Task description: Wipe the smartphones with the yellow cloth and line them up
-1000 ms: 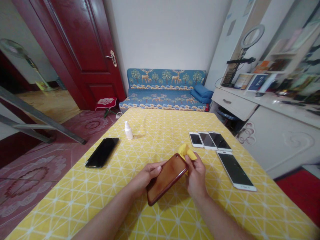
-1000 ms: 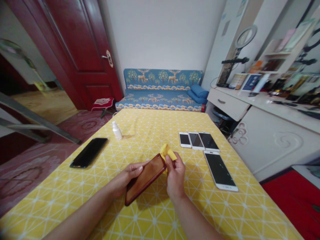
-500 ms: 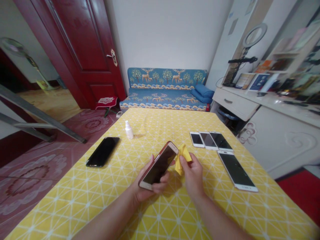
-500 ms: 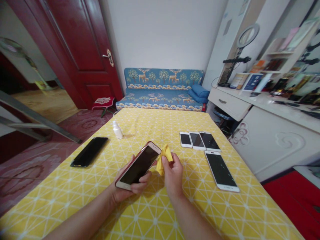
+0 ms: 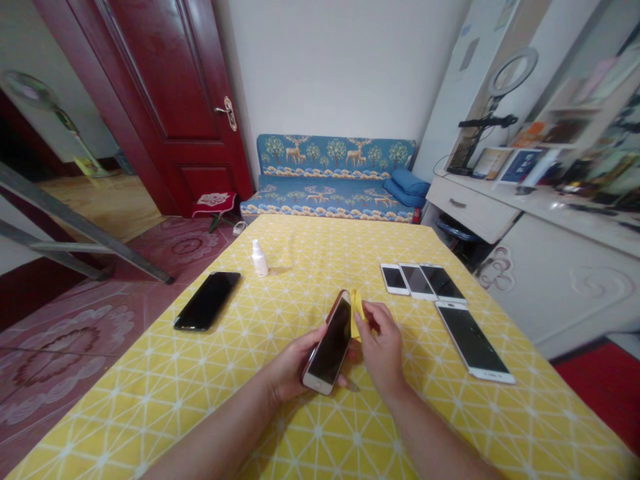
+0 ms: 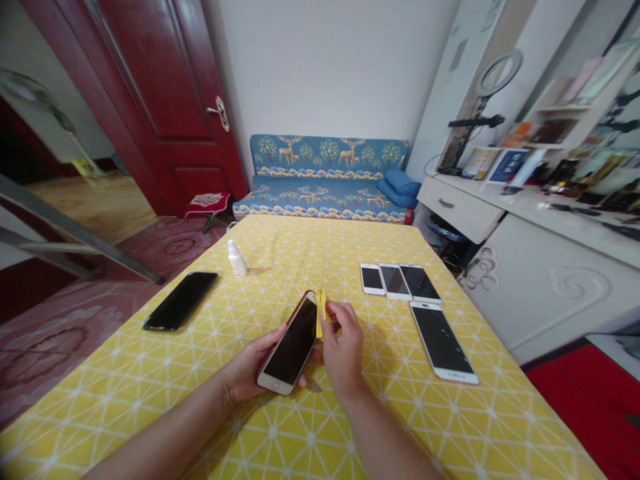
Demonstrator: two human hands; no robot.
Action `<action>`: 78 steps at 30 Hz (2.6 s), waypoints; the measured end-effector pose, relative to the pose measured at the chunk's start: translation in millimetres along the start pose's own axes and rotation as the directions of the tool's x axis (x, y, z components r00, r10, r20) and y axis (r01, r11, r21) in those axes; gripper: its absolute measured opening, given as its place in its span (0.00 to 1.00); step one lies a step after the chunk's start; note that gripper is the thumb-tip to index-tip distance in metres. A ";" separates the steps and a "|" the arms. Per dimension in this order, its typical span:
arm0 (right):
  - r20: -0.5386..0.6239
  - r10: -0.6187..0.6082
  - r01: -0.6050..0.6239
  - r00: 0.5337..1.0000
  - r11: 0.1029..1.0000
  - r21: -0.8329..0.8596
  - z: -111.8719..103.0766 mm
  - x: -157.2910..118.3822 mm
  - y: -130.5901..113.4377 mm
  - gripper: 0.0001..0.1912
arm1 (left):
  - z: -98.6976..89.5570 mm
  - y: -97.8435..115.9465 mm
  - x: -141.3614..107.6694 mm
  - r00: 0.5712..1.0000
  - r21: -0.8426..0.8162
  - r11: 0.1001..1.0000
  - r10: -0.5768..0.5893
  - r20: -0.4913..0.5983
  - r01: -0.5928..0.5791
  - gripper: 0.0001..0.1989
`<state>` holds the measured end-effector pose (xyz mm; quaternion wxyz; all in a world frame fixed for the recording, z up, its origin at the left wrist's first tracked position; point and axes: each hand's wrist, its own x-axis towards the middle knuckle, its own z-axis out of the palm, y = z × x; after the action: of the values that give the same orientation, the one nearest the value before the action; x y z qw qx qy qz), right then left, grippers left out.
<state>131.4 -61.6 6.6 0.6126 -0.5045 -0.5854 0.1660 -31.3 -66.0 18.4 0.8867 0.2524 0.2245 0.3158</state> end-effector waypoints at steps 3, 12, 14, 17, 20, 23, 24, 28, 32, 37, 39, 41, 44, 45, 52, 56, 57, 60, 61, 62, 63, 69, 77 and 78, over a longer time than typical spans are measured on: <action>0.123 -0.144 0.145 0.982 0.989 0.002 3.2 -7.2 -7.4 0.13 | -1.3 -1.3 1.1 0.998 -0.018 0.999 -0.032 -0.059 0.031 0.20; 0.419 -0.245 0.222 0.874 0.969 0.104 15.8 -29.0 -23.7 0.23 | -6.8 8.5 4.0 0.991 -0.222 0.967 0.103 -0.088 -0.120 0.24; 0.488 -0.266 0.252 0.831 0.963 0.097 11.3 -29.2 -27.8 0.20 | -10.1 13.6 4.2 0.979 -0.238 0.952 0.173 -0.108 -0.195 0.25; 0.554 -0.259 0.274 0.791 0.960 0.056 2.4 -27.6 -34.7 0.11 | -16.8 19.0 5.8 0.951 -0.236 0.926 0.262 -0.164 -0.296 0.24; 0.480 -0.182 0.214 0.858 0.977 -0.012 -1.0 -25.2 -35.5 0.12 | -21.5 19.1 9.0 0.916 -0.197 0.898 0.365 -0.168 -0.394 0.19; 0.334 -0.139 0.170 0.932 0.983 -0.066 2.1 -23.8 -29.4 0.12 | -20.3 14.8 11.7 0.873 -0.100 0.871 0.465 -0.145 -0.480 0.15; 0.320 -0.133 0.167 0.938 0.982 -0.083 3.6 -23.7 -27.0 0.17 | -18.5 13.1 12.0 0.870 -0.069 0.871 0.475 -0.136 -0.486 0.15; 0.364 -0.107 0.169 0.925 0.976 -0.141 8.0 -25.4 -20.3 0.25 | -9.8 7.9 11.8 0.879 -0.005 0.885 0.462 -0.120 -0.466 0.18; 0.315 -0.131 0.190 0.940 0.968 -0.164 11.1 -27.6 -17.8 0.28 | -10.4 10.5 12.4 0.852 -0.032 0.858 0.503 -0.149 -0.512 0.21; 0.352 -0.142 0.209 0.925 0.965 -0.160 11.3 -28.8 -20.6 0.15 | -26.5 22.4 14.6 0.768 -0.115 0.773 0.581 -0.270 -0.624 0.23; 0.431 -0.151 0.240 0.890 0.957 -0.160 9.6 -28.5 -23.2 0.04 | -32.5 26.6 15.0 0.747 -0.131 0.754 0.582 -0.321 -0.643 0.22; 0.471 -0.145 0.250 0.870 0.954 -0.167 7.7 -27.1 -25.1 0.11 | -35.5 29.0 14.8 0.741 -0.134 0.754 0.569 -0.356 -0.643 0.21; 0.338 -0.140 0.203 0.931 0.966 -0.158 5.9 -23.7 -24.6 0.07 | -32.1 27.5 13.6 0.755 -0.099 0.776 0.563 -0.334 -0.623 0.19; 0.266 -0.143 0.188 0.953 0.970 -0.152 5.8 -22.7 -23.7 0.07 | -28.9 25.5 13.0 0.767 -0.071 0.789 0.565 -0.306 -0.610 0.19; 0.422 -0.039 0.171 0.906 0.944 -0.280 10.3 -29.4 -14.0 0.40 | -0.2 1.6 10.9 0.899 0.119 0.900 0.429 -0.088 -0.418 0.24; 0.437 -0.026 0.213 0.899 0.898 -0.384 10.7 -33.9 -8.8 0.39 | 3.3 -3.8 12.2 0.908 0.233 0.888 0.417 -0.041 -0.397 0.25; 0.438 -0.026 0.229 0.898 0.880 -0.416 10.0 -33.8 -8.5 0.38 | 2.5 -3.8 12.5 0.907 0.272 0.877 0.420 -0.034 -0.396 0.26; 0.446 0.031 0.253 0.895 0.787 -0.563 6.1 -31.3 -10.8 0.34 | -2.3 -3.0 13.4 0.912 0.363 0.847 0.411 0.015 -0.388 0.27; 0.442 0.067 0.252 0.894 0.741 -0.622 3.9 -30.1 -11.9 0.32 | -4.1 -3.0 13.7 0.917 0.380 0.844 0.398 0.033 -0.380 0.28; 0.434 0.104 0.248 0.895 0.692 -0.678 0.9 -29.0 -12.7 0.31 | -5.9 -3.3 14.0 0.923 0.394 0.843 0.382 0.043 -0.367 0.28; 0.424 0.138 0.244 0.895 0.644 -0.725 -2.8 -28.1 -13.1 0.30 | -7.5 -3.9 14.3 0.931 0.409 0.843 0.363 0.044 -0.349 0.28; 0.369 0.203 0.252 0.907 0.442 -0.861 -43.5 -31.2 -4.0 0.27 | -10.9 -9.2 13.6 0.945 0.476 0.847 0.315 -0.090 -0.237 0.27; 0.232 0.160 0.190 0.959 0.243 -0.951 -98.0 -33.9 22.6 0.27 | -5.3 -5.6 11.8 0.934 0.469 0.859 0.314 -0.170 -0.204 0.23; 0.218 0.152 0.181 0.964 0.225 -0.957 -101.8 -33.0 26.7 0.27 | -4.9 -5.3 11.7 0.934 0.469 0.859 0.314 -0.170 -0.204 0.23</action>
<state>223.2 -119.3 -13.5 0.0817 -0.7425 -0.6414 -0.1747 -23.6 -60.2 8.7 0.7207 0.4356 0.3599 0.4016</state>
